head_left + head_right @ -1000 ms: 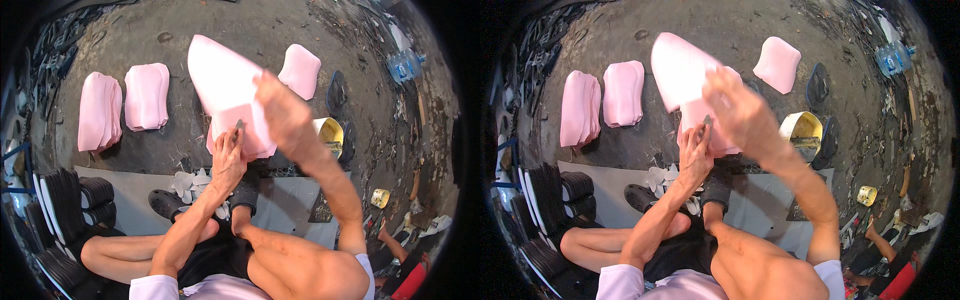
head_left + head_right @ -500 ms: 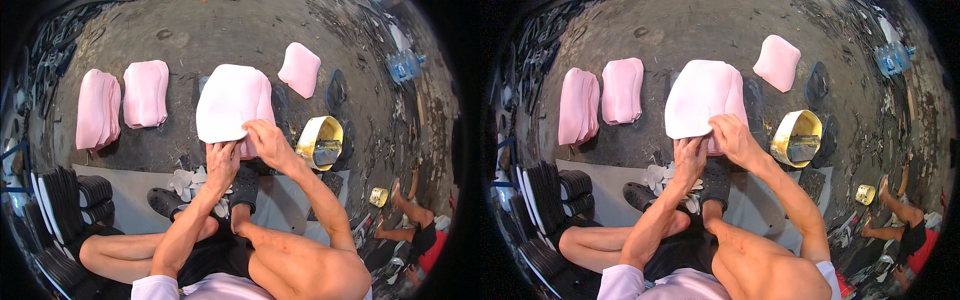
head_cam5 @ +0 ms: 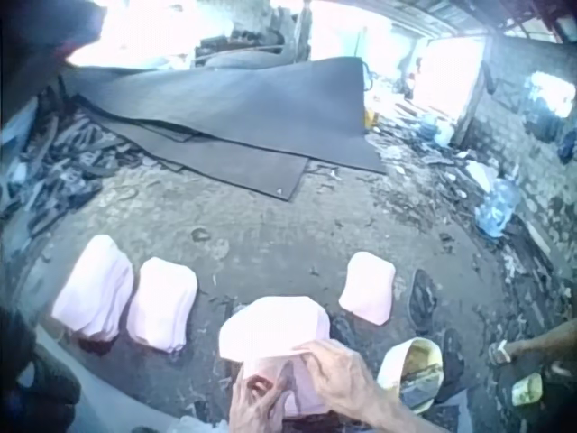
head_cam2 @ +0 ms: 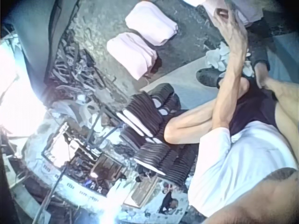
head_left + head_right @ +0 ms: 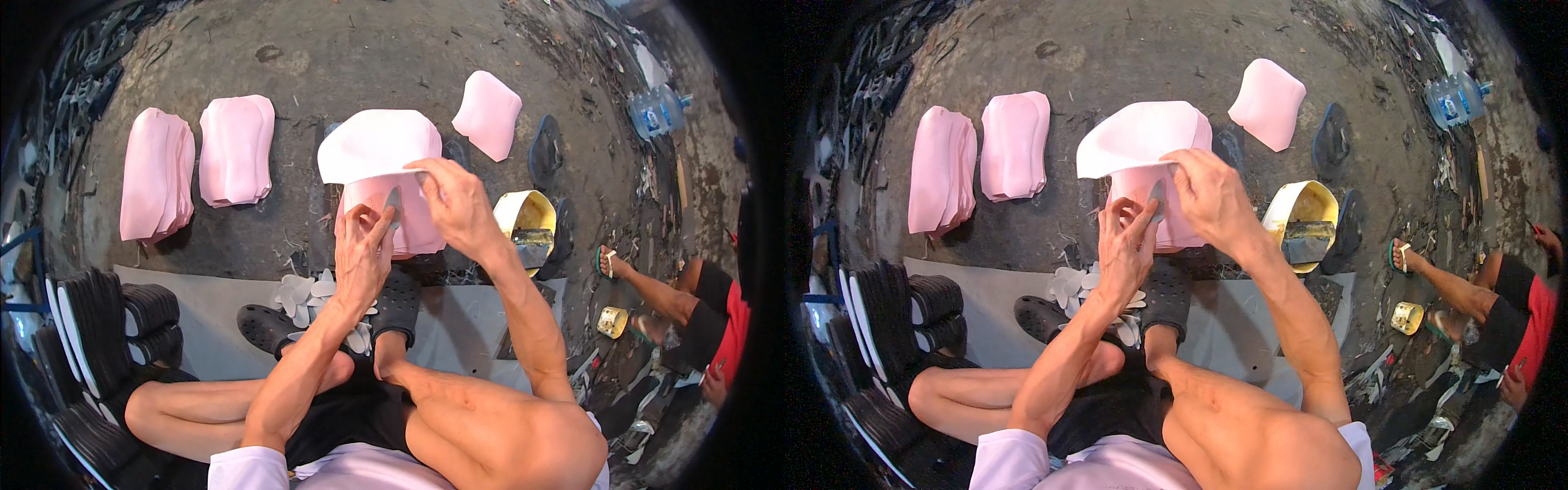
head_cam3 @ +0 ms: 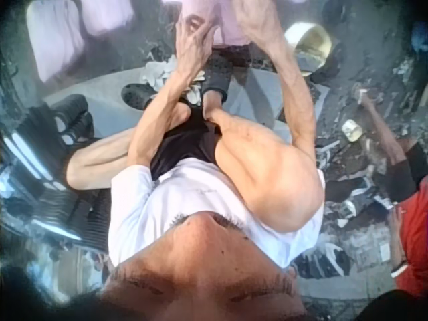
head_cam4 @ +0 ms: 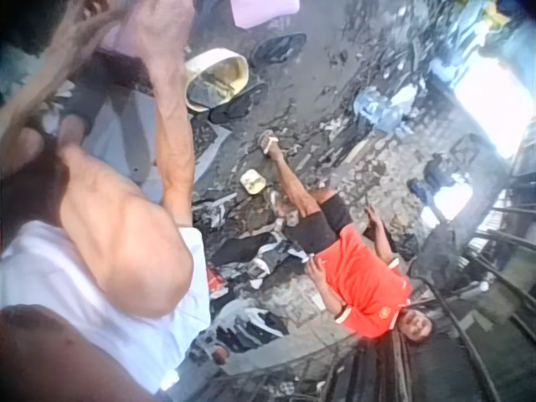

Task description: The person sits on the floor and repeatedly picks up pink foam insoles and grey insole inserts. They insert the grey piece into the pink foam and place the assembled unit into a growing stack.

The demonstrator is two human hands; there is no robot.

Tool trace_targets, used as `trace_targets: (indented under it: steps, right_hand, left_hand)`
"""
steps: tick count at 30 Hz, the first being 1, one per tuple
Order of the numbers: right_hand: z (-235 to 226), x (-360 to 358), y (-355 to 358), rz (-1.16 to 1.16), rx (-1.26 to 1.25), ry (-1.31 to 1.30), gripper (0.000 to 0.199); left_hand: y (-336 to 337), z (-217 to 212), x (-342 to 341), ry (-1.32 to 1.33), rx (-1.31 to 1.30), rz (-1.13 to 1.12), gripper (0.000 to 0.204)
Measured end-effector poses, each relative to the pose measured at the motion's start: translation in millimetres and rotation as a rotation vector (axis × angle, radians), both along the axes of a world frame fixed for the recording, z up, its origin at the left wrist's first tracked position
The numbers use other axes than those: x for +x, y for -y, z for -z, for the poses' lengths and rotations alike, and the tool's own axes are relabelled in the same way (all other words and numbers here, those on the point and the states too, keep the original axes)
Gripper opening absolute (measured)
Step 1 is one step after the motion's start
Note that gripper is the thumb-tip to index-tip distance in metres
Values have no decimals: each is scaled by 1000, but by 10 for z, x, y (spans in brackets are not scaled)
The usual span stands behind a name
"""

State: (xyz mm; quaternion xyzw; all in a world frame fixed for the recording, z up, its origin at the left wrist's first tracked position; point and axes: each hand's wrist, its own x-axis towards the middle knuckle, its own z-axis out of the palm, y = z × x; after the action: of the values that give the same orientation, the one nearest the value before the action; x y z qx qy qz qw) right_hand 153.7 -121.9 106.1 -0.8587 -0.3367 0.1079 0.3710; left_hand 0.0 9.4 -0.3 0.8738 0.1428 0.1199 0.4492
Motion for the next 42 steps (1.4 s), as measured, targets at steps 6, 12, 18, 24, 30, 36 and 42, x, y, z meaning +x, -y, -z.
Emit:
trace_targets:
  steps: [6,12,18,24,30,36,42]
  right_hand:
    - [651,-271,164,-103,-57,105,25]
    - [584,-165,174,44,49,-10,19]
    - [269,-41,79,142,21,-114,21]
    - [670,-226,170,50,37,23,21]
    - [595,-238,183,81,100,9,22]
    - [707,-270,151,58,44,12,23]
    - [781,-399,185,35,57,71,24]
  left_hand:
    - [33,45,85,87,96,-38,33]
    - [32,20,99,86,136,-68,36]
    - [19,-53,179,38,130,-54,39]
    - [23,42,213,93,155,-71,33]
    - [13,15,219,76,118,-69,30]
    - [-5,48,204,73,89,-87,29]
    - [45,99,132,150,-150,-271,34]
